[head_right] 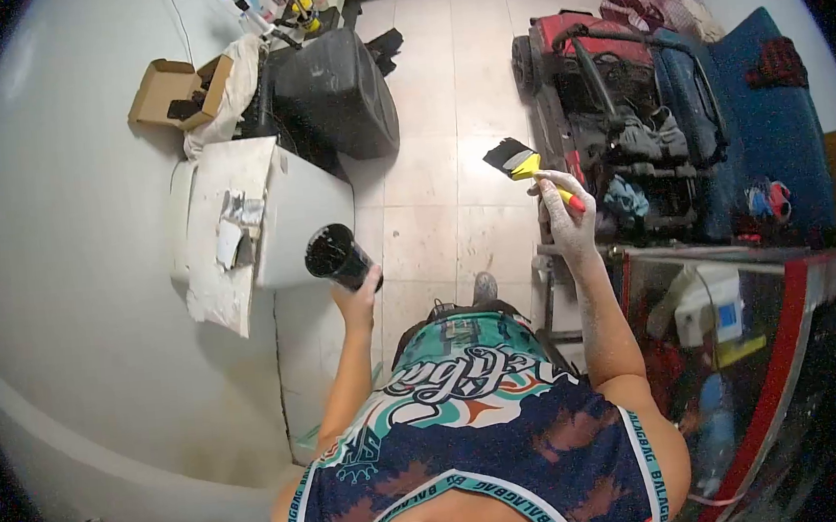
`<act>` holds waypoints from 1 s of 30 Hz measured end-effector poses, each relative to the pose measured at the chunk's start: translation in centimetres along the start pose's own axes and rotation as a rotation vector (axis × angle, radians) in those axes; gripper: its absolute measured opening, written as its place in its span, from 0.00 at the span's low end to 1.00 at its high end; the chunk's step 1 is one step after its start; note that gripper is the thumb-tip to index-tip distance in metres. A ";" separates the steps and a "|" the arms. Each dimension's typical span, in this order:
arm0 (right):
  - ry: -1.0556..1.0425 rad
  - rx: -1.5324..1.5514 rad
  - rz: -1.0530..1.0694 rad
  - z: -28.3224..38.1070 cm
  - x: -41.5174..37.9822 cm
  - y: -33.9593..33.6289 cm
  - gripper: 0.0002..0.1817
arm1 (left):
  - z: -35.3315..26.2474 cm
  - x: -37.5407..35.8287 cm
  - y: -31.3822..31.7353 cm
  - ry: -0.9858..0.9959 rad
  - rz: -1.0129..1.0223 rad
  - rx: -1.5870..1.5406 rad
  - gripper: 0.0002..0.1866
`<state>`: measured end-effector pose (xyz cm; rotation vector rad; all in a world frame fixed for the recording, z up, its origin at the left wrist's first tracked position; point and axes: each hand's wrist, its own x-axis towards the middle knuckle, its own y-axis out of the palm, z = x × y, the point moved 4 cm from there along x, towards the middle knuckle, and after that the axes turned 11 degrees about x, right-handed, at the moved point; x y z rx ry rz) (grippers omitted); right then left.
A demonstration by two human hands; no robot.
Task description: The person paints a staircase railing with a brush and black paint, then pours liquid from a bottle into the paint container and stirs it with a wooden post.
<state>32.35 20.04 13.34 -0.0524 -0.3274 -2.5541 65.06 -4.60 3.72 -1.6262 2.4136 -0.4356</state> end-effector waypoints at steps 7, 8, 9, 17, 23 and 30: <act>0.014 0.096 0.009 -2.0 10.4 1.3 0.11 | -3.0 5.1 4.5 -0.040 0.001 0.005 0.31; 0.030 0.107 -0.001 -2.4 12.0 1.5 0.11 | -2.9 6.2 5.1 -0.060 -0.001 -0.019 0.31; -0.013 0.032 -0.025 -2.6 13.6 1.8 0.11 | -3.1 7.4 5.4 -0.042 -0.005 0.006 0.32; -0.030 0.042 -0.174 -2.1 25.9 3.0 0.12 | -2.1 23.1 11.0 -0.017 0.073 0.039 0.36; -0.100 0.133 -0.308 -0.4 32.5 1.6 0.13 | -6.8 37.7 17.5 0.322 0.128 0.155 0.33; -0.046 0.415 -0.410 -2.6 39.8 -1.9 0.16 | -12.4 48.4 26.7 0.436 0.233 0.247 0.37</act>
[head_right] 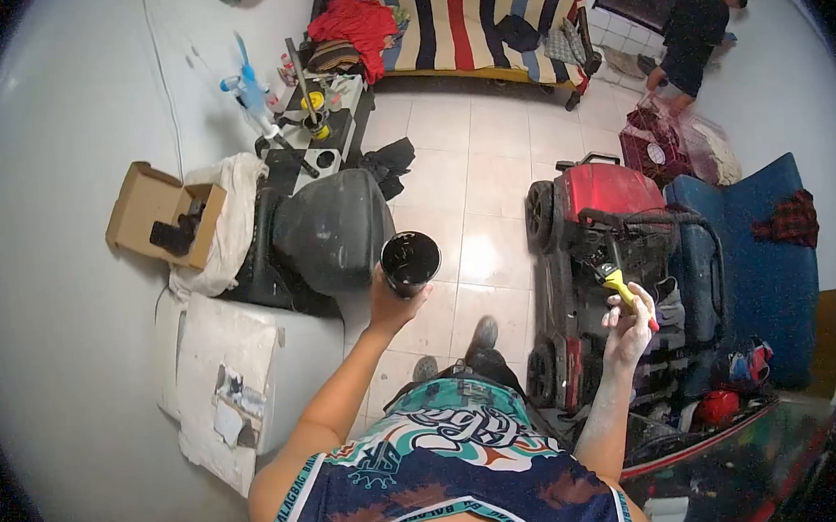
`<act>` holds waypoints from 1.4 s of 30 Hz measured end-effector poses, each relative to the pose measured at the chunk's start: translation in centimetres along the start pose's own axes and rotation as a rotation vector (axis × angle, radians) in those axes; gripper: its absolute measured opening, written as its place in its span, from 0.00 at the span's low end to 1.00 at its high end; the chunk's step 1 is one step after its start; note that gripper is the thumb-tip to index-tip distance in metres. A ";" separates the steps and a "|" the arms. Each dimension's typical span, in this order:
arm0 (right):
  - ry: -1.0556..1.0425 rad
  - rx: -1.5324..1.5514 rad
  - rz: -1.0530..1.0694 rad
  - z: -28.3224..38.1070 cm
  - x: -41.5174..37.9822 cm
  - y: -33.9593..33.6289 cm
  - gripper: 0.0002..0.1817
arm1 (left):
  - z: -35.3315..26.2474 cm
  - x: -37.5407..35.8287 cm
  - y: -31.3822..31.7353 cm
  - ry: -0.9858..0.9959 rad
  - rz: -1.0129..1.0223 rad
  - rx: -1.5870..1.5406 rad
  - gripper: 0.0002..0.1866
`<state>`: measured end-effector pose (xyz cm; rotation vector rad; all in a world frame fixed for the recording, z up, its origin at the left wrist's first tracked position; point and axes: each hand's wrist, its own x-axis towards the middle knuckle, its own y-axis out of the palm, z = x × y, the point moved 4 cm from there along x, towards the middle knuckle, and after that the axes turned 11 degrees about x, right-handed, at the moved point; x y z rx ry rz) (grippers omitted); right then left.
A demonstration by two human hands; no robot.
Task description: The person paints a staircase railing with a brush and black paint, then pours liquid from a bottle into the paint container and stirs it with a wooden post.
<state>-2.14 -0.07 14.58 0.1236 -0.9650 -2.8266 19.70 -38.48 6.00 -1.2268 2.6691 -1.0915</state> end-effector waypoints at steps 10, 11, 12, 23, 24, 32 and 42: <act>0.220 0.090 0.228 -4.2 18.3 6.0 0.17 | -3.6 9.2 7.8 -0.158 -0.167 -0.018 0.30; 0.239 0.091 0.255 -4.6 19.9 7.0 0.17 | -3.5 10.0 8.2 -0.161 -0.182 -0.029 0.30; 0.260 0.090 0.284 -5.0 21.6 8.0 0.17 | -3.7 11.0 8.3 -0.169 -0.194 0.004 0.30; 0.385 0.138 0.403 -13.6 32.2 17.7 0.18 | 2.5 18.0 9.6 -0.283 -0.265 0.011 0.32; 0.399 0.134 0.394 -14.3 32.8 18.8 0.18 | 3.4 19.0 9.5 -0.278 -0.259 0.020 0.32; 0.375 0.038 0.265 -18.6 38.9 25.6 0.20 | 9.3 29.8 8.8 -0.229 -0.231 -0.110 0.32; 0.436 0.038 0.346 -26.1 44.9 35.5 0.11 | 14.9 39.6 4.8 -0.133 -0.318 -0.105 0.27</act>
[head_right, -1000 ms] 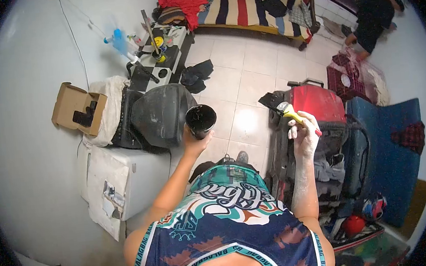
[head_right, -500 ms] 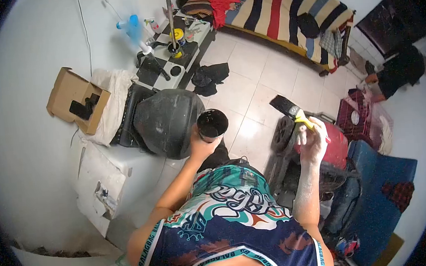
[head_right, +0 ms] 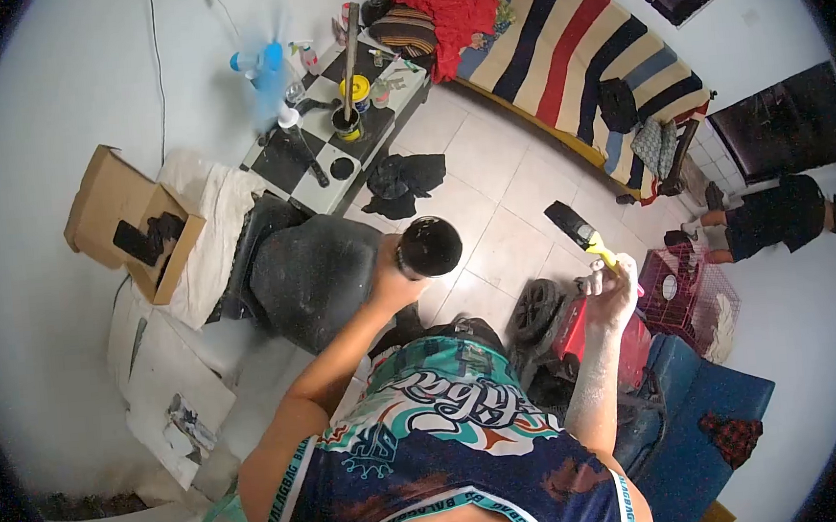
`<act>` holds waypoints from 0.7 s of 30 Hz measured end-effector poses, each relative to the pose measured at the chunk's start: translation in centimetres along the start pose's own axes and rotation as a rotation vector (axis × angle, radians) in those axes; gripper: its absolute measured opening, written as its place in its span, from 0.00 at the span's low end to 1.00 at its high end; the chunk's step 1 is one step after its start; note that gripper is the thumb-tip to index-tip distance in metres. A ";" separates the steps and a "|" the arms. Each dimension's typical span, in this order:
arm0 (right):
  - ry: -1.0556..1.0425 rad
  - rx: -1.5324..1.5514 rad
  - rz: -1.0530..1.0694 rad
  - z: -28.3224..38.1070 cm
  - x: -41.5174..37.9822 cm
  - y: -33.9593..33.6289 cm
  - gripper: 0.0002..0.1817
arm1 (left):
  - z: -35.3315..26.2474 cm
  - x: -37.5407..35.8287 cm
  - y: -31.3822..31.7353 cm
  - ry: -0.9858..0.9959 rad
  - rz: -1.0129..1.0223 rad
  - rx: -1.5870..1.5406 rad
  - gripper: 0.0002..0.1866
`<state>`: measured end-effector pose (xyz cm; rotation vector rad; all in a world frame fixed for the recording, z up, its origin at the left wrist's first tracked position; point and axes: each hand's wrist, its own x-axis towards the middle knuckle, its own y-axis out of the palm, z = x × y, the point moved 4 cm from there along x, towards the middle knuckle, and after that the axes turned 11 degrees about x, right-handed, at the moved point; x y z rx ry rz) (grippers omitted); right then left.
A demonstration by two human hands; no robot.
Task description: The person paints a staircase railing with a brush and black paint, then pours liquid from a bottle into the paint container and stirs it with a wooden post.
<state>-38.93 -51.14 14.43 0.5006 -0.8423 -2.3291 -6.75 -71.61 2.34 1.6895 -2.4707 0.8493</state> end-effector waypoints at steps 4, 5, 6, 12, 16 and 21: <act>0.066 -0.051 -0.015 -1.9 4.8 -0.2 0.12 | 1.9 0.4 -0.1 -0.052 -0.030 0.051 0.29; 0.089 -0.061 -0.026 -2.4 6.2 -0.4 0.13 | 2.2 0.4 0.0 -0.075 -0.038 0.061 0.30; 0.102 -0.077 -0.044 -3.0 7.6 -0.4 0.13 | 2.5 0.3 0.0 -0.098 -0.047 0.070 0.31; 0.205 -0.186 0.034 -6.4 17.1 1.3 0.11 | 2.6 0.6 2.4 -0.275 -0.157 0.126 0.32; 0.407 -0.242 0.136 -10.5 23.6 2.7 0.12 | 0.6 2.6 3.2 -0.338 -0.306 0.286 0.32; 0.602 -0.284 0.290 -16.0 28.9 6.8 0.11 | -1.4 5.2 3.1 -0.405 -0.508 0.337 0.33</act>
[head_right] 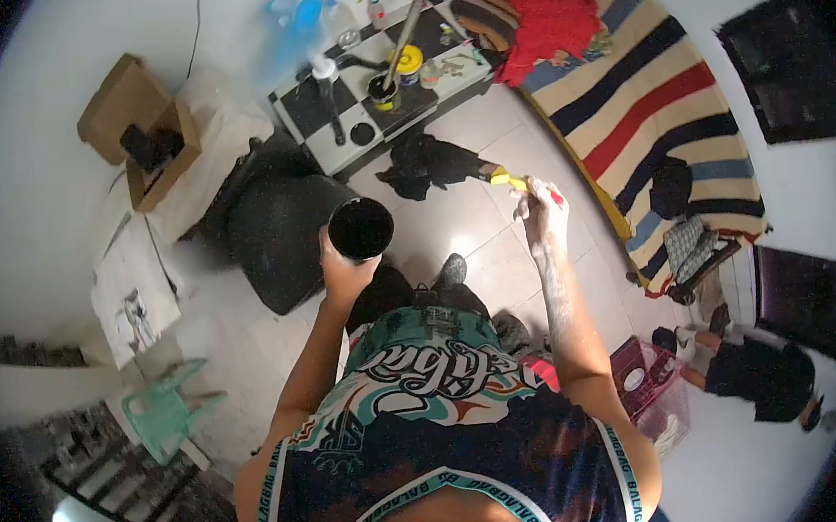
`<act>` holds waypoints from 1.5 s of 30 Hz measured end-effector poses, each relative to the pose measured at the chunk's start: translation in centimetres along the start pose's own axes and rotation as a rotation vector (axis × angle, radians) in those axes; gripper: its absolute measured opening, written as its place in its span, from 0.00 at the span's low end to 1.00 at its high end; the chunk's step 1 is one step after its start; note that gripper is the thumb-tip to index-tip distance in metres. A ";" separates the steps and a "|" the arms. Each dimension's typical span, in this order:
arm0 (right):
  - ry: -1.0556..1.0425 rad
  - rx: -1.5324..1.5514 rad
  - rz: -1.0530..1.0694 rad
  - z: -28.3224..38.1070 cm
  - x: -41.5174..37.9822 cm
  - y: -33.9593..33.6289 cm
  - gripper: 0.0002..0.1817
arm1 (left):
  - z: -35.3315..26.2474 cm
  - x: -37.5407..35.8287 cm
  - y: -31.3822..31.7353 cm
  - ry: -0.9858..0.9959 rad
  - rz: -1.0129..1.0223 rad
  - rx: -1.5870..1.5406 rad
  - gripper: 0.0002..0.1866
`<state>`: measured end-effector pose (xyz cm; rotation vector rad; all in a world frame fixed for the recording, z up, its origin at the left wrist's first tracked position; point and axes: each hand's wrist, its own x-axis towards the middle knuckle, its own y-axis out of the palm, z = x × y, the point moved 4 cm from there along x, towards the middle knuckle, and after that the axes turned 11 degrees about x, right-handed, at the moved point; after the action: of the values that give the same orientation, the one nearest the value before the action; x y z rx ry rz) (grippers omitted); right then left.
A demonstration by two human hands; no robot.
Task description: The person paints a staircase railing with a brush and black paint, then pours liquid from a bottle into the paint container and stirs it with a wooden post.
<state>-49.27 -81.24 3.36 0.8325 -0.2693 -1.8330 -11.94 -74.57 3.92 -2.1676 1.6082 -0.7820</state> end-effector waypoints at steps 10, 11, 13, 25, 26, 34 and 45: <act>0.315 -0.112 0.037 -9.3 12.4 7.3 0.11 | 3.4 1.8 -2.0 -0.224 -0.167 0.015 0.34; 0.370 -0.105 -0.031 -11.2 14.2 6.9 0.10 | 4.4 1.7 -2.0 -0.213 -0.179 0.048 0.34; 0.462 -0.058 0.005 -14.3 17.1 7.0 0.09 | 6.2 1.5 -2.4 -0.249 -0.168 0.059 0.34; 0.749 -0.151 0.381 -27.9 31.0 6.0 0.18 | 9.4 -2.6 -1.3 -0.440 -0.393 0.052 0.34; 0.772 -0.150 0.451 -29.4 32.7 6.0 0.20 | 8.5 -2.9 -1.3 -0.394 -0.436 0.171 0.32; 1.068 -0.290 0.265 -30.8 37.6 11.5 0.11 | 1.3 -0.9 5.1 -0.730 -0.721 0.113 0.36; 1.009 -0.464 0.633 -26.7 41.0 11.6 0.11 | -3.3 2.2 17.2 -1.011 -0.721 -0.043 0.40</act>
<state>-31.59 -117.29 -26.99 1.0664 0.4781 -0.6921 -26.70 -81.73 -2.65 -2.5108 0.3447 0.2468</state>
